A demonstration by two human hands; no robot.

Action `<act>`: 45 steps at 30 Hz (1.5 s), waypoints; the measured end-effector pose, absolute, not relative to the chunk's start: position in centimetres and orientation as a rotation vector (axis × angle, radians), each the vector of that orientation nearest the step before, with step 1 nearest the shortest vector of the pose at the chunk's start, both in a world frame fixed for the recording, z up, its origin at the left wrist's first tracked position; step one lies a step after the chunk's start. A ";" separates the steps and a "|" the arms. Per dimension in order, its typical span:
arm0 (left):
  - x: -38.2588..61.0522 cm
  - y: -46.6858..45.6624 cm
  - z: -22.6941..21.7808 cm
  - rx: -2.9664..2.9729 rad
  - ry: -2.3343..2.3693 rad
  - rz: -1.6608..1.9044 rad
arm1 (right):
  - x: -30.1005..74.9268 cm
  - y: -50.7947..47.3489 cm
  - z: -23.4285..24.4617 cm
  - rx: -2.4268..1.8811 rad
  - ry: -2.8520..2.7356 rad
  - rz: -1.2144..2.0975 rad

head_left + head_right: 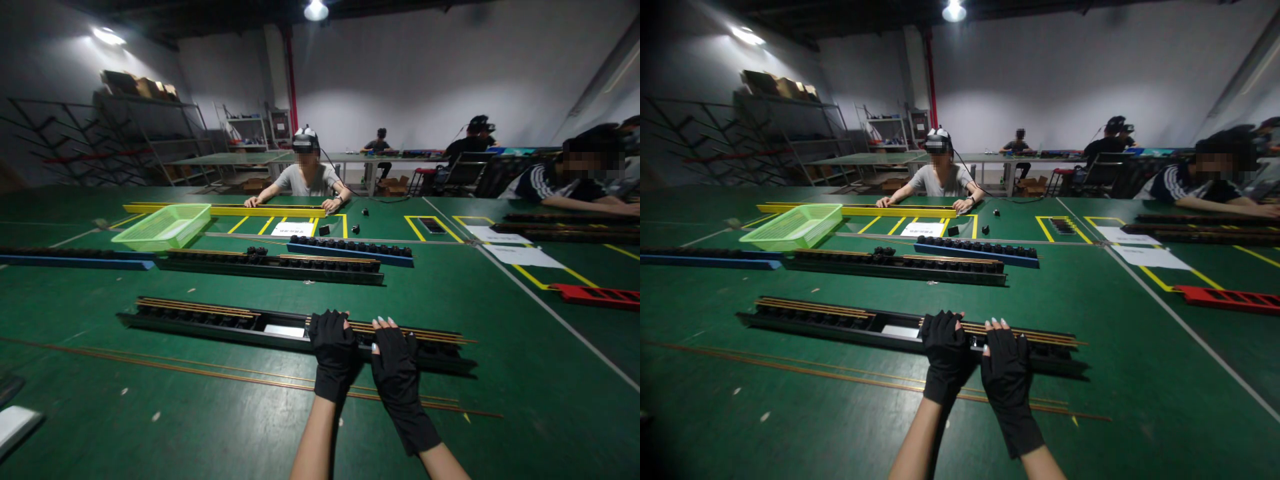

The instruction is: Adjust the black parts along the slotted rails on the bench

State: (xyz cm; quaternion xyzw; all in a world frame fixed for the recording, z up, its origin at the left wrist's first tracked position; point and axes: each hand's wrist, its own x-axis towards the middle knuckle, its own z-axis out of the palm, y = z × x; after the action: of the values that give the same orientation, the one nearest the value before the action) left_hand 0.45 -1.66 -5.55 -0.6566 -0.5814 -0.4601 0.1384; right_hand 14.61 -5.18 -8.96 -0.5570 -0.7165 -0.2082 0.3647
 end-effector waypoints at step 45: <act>0.5 -1.6 -5.5 -1.874 -1.668 -1.327 | 14.6 -5.2 -9.0 -1.448 -1.844 -0.534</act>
State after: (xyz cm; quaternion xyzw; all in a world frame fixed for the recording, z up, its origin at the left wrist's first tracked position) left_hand 0.52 -1.61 -5.48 -0.6528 -0.5810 -0.4620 0.1511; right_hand 14.57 -5.24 -8.97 -0.5617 -0.7154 -0.2072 0.3602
